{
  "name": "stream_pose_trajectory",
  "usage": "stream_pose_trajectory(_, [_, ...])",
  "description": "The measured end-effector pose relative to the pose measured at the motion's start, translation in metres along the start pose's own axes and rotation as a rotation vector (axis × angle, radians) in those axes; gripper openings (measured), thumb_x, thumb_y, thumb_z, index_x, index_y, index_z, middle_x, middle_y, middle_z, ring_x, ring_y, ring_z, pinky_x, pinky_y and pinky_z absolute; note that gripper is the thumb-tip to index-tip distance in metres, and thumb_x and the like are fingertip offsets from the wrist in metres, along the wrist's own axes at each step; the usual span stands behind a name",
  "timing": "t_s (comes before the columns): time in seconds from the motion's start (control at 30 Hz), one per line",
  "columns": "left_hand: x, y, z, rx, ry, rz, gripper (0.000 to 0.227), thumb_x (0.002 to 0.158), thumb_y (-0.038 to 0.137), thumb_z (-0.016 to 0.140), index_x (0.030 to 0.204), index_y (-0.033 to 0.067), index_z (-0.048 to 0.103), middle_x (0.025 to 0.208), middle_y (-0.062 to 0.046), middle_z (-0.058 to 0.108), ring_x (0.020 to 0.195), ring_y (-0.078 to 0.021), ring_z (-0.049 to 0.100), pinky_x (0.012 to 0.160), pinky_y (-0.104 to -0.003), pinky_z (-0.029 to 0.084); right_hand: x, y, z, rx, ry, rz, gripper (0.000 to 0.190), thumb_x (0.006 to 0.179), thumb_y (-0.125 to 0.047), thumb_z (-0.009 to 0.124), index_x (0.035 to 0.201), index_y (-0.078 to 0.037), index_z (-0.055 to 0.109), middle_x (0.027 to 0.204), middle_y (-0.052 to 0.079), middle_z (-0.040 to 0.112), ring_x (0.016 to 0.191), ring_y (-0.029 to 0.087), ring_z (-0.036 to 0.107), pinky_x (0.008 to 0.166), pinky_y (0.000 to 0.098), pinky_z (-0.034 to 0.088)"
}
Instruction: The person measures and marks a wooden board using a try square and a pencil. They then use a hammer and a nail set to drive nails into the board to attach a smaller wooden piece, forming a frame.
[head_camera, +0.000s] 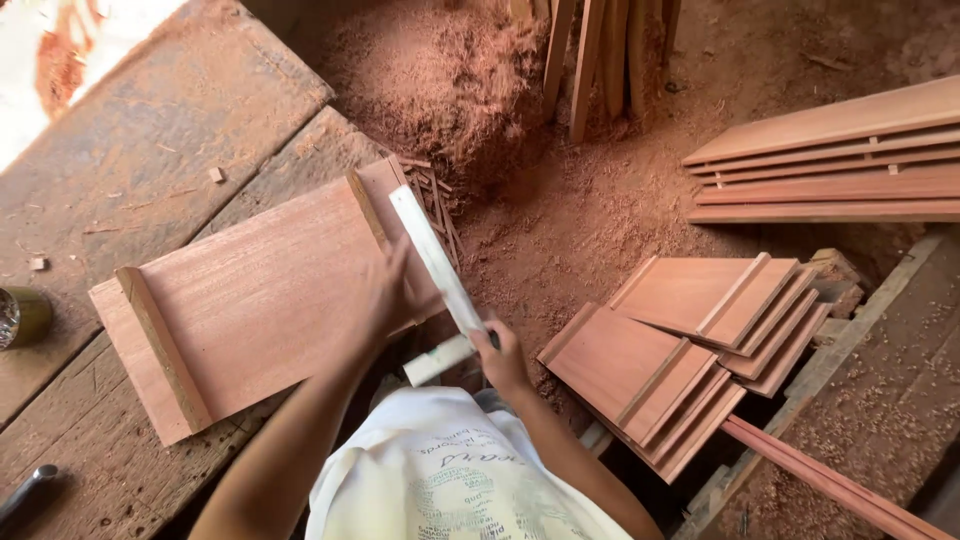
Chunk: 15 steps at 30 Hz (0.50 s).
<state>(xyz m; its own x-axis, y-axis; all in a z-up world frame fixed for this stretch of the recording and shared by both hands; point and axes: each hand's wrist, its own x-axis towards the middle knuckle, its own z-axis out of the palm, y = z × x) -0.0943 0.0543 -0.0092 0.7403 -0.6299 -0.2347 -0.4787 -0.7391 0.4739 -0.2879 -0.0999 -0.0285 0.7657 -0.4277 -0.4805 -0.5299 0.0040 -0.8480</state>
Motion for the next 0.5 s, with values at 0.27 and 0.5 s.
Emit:
stream_pose_trajectory(0.27, [-0.199, 0.039, 0.028, -0.477, 0.139, -0.086, 0.055, 0.074, 0.025, 0.084, 0.126, 0.0159, 0.069, 0.101, -0.012, 0.078, 0.086, -0.0272, 0.078, 0.074, -0.036, 0.062, -0.085, -0.047, -0.024, -0.058, -0.345, -0.344, 0.028, 0.097, -0.026, 0.073, 0.111, -0.002, 0.066, 0.084, 0.004, 0.064, 0.075, 0.012, 0.058, 0.064, 0.0297, 0.05])
stream_pose_trajectory(0.5, [-0.322, -0.069, 0.036, 0.108, 0.733, -0.689, 0.043, 0.082, 0.051, 0.089, 0.112, 0.0218, 0.078, 0.094, -0.007, 0.075, 0.081, -0.0298, 0.073, 0.075, -0.042, 0.06, -0.033, 0.1, -0.058, 0.042, -0.484, -0.011, 0.061, 0.107, -0.018, 0.044, 0.164, -0.008, 0.023, 0.144, 0.01, 0.062, 0.101, 0.014, 0.067, 0.094, 0.029, 0.055])
